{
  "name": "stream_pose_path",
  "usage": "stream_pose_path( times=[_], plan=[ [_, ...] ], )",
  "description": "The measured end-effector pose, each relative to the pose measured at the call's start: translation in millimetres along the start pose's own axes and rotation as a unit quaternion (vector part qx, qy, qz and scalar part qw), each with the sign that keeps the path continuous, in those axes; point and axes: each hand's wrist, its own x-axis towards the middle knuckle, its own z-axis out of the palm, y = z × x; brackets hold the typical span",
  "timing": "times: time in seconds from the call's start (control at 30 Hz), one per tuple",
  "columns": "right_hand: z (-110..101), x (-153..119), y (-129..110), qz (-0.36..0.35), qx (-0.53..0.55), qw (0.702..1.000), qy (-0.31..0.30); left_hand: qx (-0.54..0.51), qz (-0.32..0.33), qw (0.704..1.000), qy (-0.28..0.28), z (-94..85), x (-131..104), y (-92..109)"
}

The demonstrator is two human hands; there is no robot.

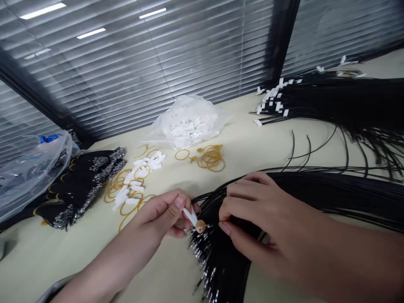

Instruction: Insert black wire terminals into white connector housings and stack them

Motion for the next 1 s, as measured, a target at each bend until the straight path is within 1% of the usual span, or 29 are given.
stream_pose_path(
  times=[0.23,0.47,0.57,0.73,0.9,1.0],
  plan=[
    [2.7,1.7,4.1,0.017,-0.010,0.999,0.026,-0.006,0.004,1.000,-0.008,-2.2,-1.2,-2.8],
    [1.4,2.0,2.9,0.010,-0.013,1.000,0.012,-0.019,-0.001,1.000,-0.001,-0.7,0.4,0.4],
    [1.1,2.7,4.5,0.002,-0.012,1.000,0.017,-0.016,0.002,1.000,0.000,-1.1,-1.4,0.4],
    [1.3,4.0,8.0,0.000,-0.006,1.000,0.011,-0.010,-0.018,1.000,0.009,-1.5,-2.3,1.4],
    [1.9,2.0,7.5,0.004,0.007,1.000,0.008,-0.008,-0.003,1.000,0.004,0.8,-2.8,3.2],
    [1.7,1.9,5.8,0.005,0.009,1.000,0.014,-0.008,-0.009,1.000,0.006,1.1,-3.5,4.4]
  ],
)
